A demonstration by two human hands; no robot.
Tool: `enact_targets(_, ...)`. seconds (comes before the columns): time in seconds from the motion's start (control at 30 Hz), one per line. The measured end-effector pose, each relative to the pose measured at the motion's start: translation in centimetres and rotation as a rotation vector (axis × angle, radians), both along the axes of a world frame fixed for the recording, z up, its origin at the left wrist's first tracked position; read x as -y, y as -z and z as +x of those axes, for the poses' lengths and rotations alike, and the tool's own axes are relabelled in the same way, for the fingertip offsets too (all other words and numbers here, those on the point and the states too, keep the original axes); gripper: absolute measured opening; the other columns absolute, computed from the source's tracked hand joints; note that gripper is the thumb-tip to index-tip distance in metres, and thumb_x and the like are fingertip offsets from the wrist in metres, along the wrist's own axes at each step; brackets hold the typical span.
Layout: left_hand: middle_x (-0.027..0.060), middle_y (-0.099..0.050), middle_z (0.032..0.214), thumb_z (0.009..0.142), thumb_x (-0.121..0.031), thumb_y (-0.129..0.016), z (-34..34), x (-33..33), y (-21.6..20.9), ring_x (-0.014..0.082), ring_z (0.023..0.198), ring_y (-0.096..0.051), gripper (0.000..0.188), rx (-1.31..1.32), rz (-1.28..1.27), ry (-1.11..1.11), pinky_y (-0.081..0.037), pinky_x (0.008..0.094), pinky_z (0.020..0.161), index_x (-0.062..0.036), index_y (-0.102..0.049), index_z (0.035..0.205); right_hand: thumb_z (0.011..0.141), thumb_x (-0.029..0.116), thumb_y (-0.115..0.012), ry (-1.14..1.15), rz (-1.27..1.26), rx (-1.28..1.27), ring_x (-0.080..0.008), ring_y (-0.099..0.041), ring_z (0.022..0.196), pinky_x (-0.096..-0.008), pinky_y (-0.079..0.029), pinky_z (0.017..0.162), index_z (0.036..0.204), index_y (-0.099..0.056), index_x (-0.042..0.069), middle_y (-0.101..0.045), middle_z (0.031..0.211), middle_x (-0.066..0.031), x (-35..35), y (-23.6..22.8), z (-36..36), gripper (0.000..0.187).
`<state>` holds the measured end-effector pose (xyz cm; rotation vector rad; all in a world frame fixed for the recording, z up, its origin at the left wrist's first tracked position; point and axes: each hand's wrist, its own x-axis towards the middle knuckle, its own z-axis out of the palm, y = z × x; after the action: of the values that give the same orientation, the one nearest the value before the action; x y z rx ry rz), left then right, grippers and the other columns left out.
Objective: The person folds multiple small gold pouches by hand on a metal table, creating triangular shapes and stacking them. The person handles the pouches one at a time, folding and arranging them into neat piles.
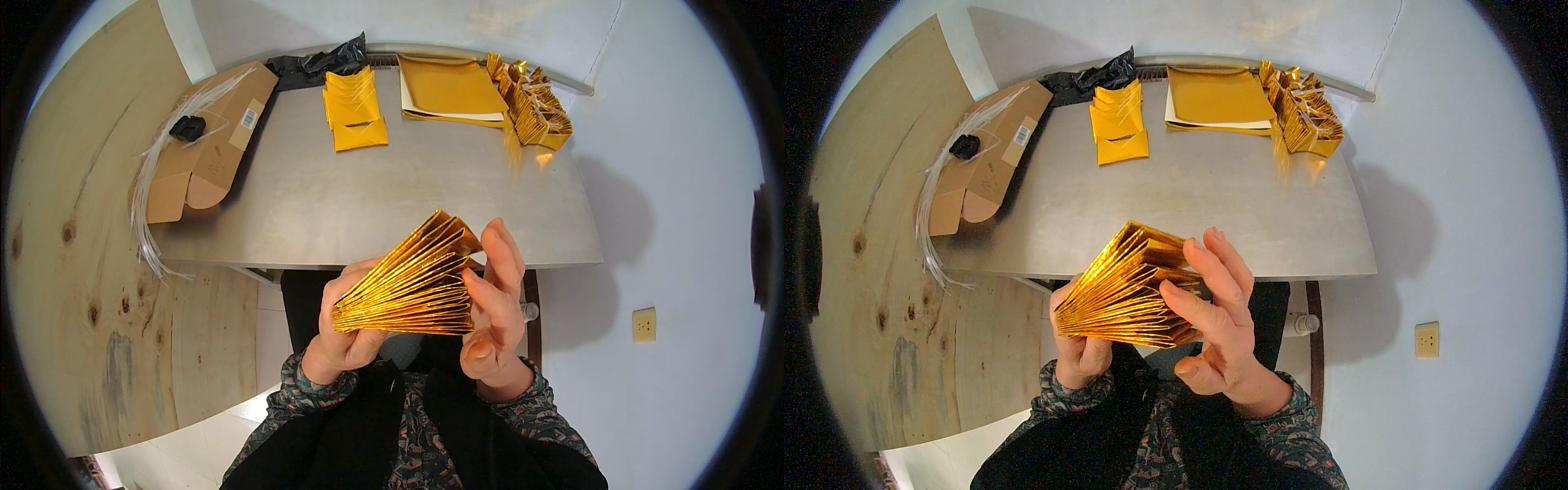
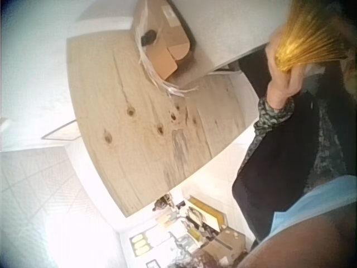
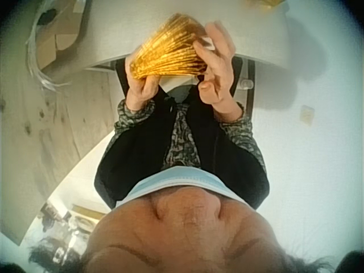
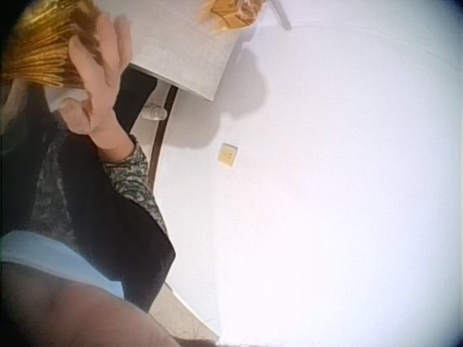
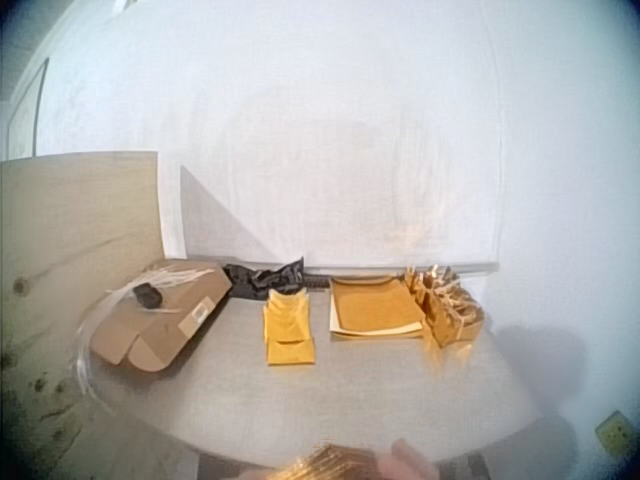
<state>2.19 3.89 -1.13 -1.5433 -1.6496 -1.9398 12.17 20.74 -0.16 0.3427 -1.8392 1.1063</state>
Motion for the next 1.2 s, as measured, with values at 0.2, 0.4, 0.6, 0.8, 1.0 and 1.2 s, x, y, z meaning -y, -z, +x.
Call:
enact_targets(0.2,0.0272,-0.055,0.13,0.095,-0.01,-0.062,-0.2,0.5,0.6,0.032,0.118,-0.056,0.043,0.054,0.018,0.057,-0.043,0.039,0.1,0.0046,-0.04,0.129,0.097,0.065,-0.039,0.023,0.044,-0.043,-0.0406,-0.027,0.144,-0.0505,-0.024,0.116,0.128,-0.063,0.006,-0.039,0.151,-0.0218,-0.5,-0.2,-0.3,0.072)
enact_targets(0.4,0.0275,-0.054,0.131,0.093,-0.009,-0.064,-0.3,0.7,0.8,0.0321,0.118,-0.057,0.046,0.021,-0.017,0.067,-0.043,0.039,0.1,0.0051,-0.041,0.13,0.097,0.069,-0.034,0.077,-0.021,0.019,-0.0398,-0.028,0.143,-0.0501,-0.026,0.115,0.128,-0.062,0.003,-0.039,0.151,-0.0212,-0.1,-0.4,-0.1,0.078)
enact_targets(0.6,0.0278,-0.054,0.132,0.092,-0.009,-0.066,-0.5,0.5,0.5,0.0314,0.118,-0.057,0.051,-0.006,-0.042,0.074,-0.043,0.039,0.101,0.0056,-0.04,0.133,0.097,0.068,-0.036,0.061,-0.013,-0.007,-0.0392,-0.028,0.144,-0.0497,-0.026,0.115,0.131,-0.059,0.003,-0.039,0.151,-0.021,-0.2,-0.2,-0.3,0.077)
enact_targets(0.8,0.0279,-0.052,0.134,0.092,-0.011,-0.066,0.0,0.4,0.7,0.0323,0.121,-0.055,0.053,0.058,0.008,0.058,-0.041,0.0396,0.103,0.007,-0.038,0.134,0.096,0.067,-0.038,0.042,-0.014,0.015,-0.0396,-0.029,0.143,-0.0495,-0.026,0.115,0.132,-0.058,0.002,-0.04,0.151,-0.0204,0.0,-0.1,-0.1,0.077)
enact_targets(1.0,0.0274,-0.052,0.134,0.092,-0.013,-0.066,0.0,0.1,0.5,0.032,0.123,-0.053,0.054,0.053,0.033,0.067,-0.041,0.0394,0.104,0.0089,-0.04,0.134,0.095,0.065,-0.046,0.02,-0.008,0.069,-0.0398,-0.03,0.143,-0.0492,-0.026,0.115,0.132,-0.056,-0.001,-0.042,0.149,-0.0208,0.0,-0.3,0.1,0.076)
enact_targets(1.2,0.0271,-0.053,0.133,0.093,-0.015,-0.065,-0.1,0.0,0.1,0.0319,0.122,-0.054,0.053,0.01,0.028,0.053,-0.041,0.0388,0.103,0.0107,-0.043,0.133,0.093,0.055,-0.059,0.04,0.008,-0.018,-0.0398,-0.036,0.139,-0.048,-0.03,0.114,0.131,-0.055,-0.003,-0.046,0.145,-0.0214,0.6,0.0,-0.2,0.069)
